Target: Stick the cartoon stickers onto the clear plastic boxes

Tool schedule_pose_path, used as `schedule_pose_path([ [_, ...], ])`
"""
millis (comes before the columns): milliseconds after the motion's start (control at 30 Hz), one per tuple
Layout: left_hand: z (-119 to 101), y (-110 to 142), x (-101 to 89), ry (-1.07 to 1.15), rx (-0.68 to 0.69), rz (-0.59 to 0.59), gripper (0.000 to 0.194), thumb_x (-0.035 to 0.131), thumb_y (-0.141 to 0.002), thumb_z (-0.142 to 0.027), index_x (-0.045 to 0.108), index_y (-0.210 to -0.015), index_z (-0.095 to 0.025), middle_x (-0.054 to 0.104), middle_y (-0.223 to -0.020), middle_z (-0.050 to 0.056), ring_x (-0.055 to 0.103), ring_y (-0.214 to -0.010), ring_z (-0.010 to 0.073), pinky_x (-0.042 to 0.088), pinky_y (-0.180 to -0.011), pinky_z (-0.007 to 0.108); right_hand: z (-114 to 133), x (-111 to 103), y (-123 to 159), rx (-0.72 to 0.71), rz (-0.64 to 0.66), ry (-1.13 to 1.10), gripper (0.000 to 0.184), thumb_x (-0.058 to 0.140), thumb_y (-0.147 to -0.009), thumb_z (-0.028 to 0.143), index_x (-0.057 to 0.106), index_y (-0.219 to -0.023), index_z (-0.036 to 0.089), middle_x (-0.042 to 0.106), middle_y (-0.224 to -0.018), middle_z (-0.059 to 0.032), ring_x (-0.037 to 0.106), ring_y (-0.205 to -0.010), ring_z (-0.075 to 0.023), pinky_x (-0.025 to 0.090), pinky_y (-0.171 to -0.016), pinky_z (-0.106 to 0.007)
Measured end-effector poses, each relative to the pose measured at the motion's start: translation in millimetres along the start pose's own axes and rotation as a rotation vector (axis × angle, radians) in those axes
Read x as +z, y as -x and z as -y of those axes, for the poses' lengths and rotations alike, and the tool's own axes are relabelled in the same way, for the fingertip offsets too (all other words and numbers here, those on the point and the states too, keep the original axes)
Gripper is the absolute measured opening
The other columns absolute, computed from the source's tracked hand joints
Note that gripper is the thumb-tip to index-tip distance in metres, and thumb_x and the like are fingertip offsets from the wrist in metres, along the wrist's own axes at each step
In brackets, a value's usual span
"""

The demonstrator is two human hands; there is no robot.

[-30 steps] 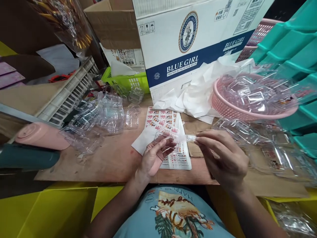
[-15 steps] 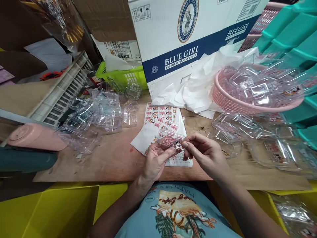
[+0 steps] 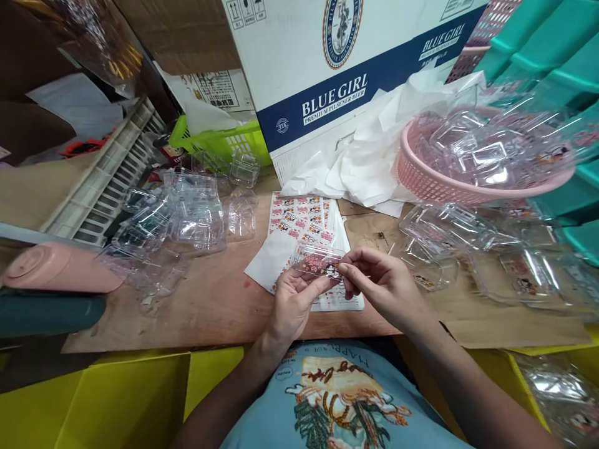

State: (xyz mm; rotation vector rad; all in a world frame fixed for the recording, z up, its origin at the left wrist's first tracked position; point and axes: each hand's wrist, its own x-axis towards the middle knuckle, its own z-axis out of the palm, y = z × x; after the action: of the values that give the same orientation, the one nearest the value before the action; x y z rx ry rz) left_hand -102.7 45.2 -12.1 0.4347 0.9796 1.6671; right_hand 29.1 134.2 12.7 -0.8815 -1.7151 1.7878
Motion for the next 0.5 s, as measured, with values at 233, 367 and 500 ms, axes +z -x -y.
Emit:
schedule_pose_path([
  [233, 1.0, 0.3, -0.1, 0.009, 0.02, 0.01, 0.021, 0.076, -0.076, -0.013, 0.077, -0.096, -0.02, 0.079, -0.101, 0.004, 0.073, -0.094, 0.018, 0.058, -0.093, 0.035, -4.3, 2.0, -0.8, 0.002, -0.02, 0.02, 0.024, 0.067, -0.087, 0.04, 0.059, -0.082, 0.017, 0.058, -0.061, 0.0017, 0.054, -0.052, -0.0108, 0.045, -0.049, -0.023],
  [367, 1.8, 0.0, -1.1, -0.002, 0.027, 0.009, 0.021, 0.076, -0.077, -0.012, 0.077, -0.096, -0.02, 0.079, -0.1, 0.003, 0.073, -0.093, 0.0172, 0.059, -0.092, 0.034, -5.4, 2.9, -0.7, -0.025, -0.041, 0.058, 0.023, 0.065, -0.088, 0.038, 0.06, -0.081, 0.016, 0.057, -0.063, 0.0011, 0.054, -0.054, -0.0112, 0.043, -0.049, -0.023],
  [500, 2.3, -1.2, -1.3, -0.017, 0.036, -0.008, 0.021, 0.077, -0.075, -0.013, 0.077, -0.094, -0.02, 0.079, -0.099, 0.003, 0.074, -0.091, 0.0171, 0.059, -0.091, 0.033, -5.5, 3.8, -0.4, -0.062, -0.063, 0.117, 0.021, 0.062, -0.089, 0.035, 0.06, -0.08, 0.016, 0.056, -0.063, 0.0008, 0.053, -0.054, -0.0112, 0.042, -0.049, -0.023],
])
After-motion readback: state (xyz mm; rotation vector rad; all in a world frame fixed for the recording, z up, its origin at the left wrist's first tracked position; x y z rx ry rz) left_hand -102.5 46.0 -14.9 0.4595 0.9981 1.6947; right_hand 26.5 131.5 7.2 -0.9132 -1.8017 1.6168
